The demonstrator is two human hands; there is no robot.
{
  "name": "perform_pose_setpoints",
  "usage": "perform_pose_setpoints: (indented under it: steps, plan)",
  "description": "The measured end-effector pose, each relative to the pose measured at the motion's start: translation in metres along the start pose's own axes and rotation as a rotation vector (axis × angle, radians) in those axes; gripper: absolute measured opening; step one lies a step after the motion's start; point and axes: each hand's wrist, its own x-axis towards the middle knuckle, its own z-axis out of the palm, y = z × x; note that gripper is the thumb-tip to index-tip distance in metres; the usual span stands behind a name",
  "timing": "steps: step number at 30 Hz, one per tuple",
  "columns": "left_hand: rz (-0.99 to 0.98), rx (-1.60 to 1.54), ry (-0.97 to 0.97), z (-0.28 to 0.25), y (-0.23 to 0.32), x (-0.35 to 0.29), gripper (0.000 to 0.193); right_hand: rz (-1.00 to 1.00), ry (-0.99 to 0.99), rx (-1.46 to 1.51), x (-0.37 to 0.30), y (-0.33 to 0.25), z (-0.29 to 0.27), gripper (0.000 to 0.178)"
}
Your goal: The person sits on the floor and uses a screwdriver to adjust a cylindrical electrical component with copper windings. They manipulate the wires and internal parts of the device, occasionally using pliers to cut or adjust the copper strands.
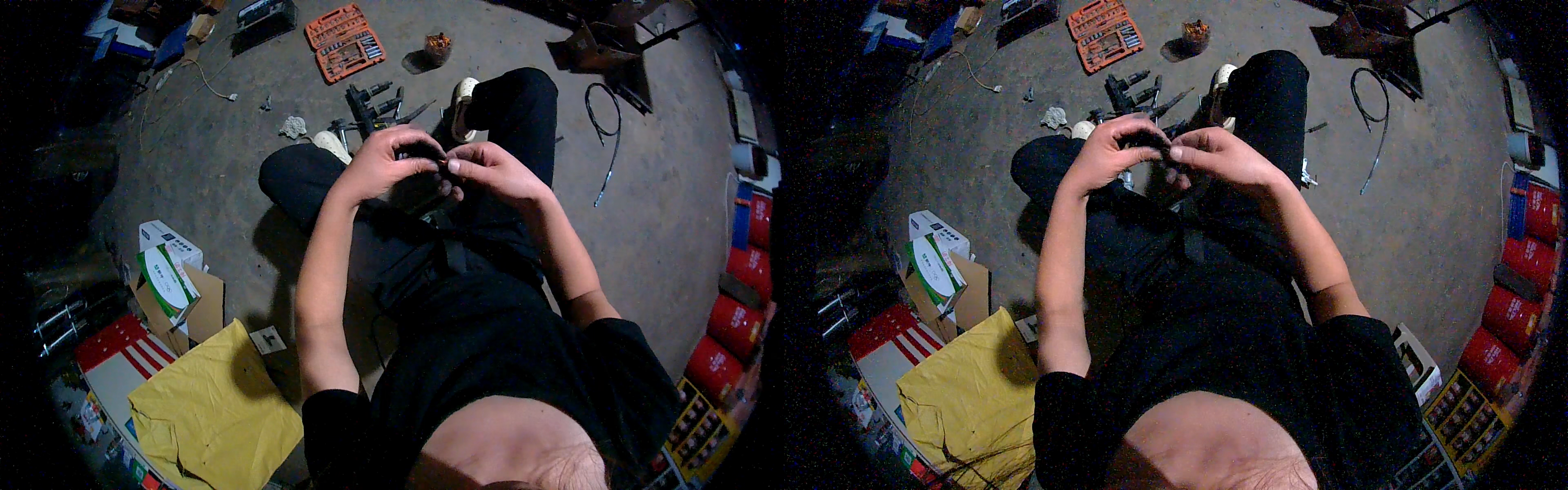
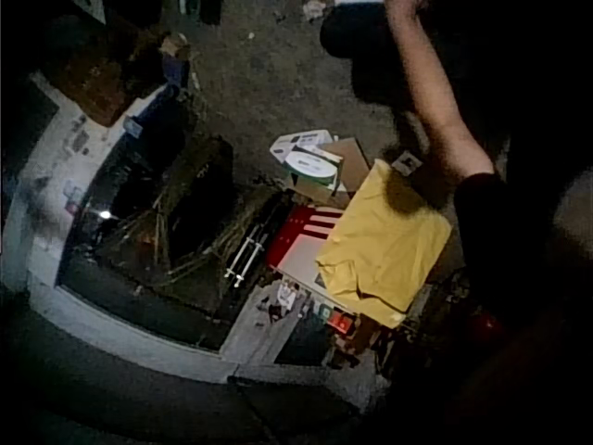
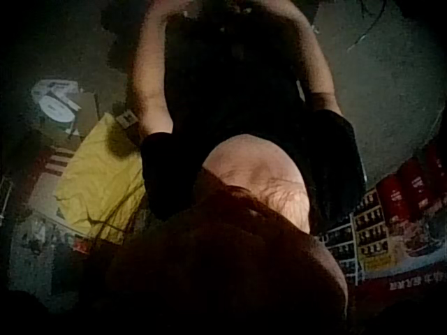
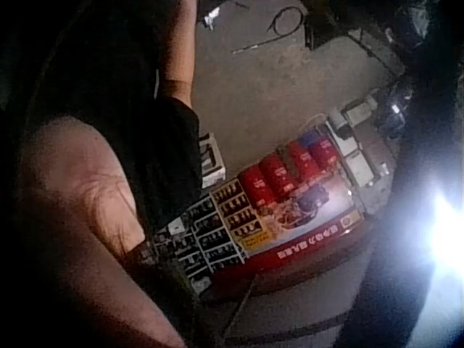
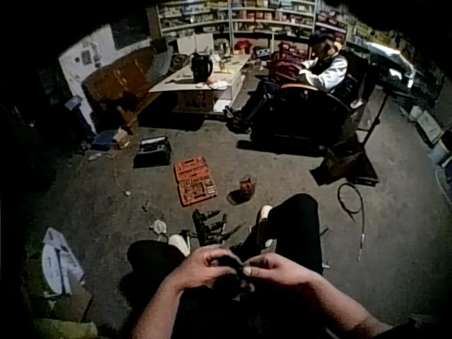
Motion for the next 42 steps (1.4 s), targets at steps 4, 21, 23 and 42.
perform_pose_setpoints:
  steps: [4, 21, 23, 42]
  plan:
    - [0.031, 0.020, 0.008, 0.001, -0.001, 0.001, 0.011, -0.053, -0.061, -0.166, 0.003, 0.006, -0.007, 0.028]
    - [-0.042, -0.122, 0.332, 0.027, -0.004, -0.009, 0.011, -0.062, 0.094, -0.062, 0.002, 0.013, -0.008, 0.026]
    - [-0.050, -0.094, 0.331, 0.027, 0.003, -0.011, 0.011, -0.054, 0.075, -0.061, -0.001, 0.006, -0.005, 0.026]
    - [0.143, 0.225, 0.417, 0.034, 0.006, -0.013, 0.020, 0.130, 0.127, 0.476, 0.005, 0.023, -0.005, 0.027]
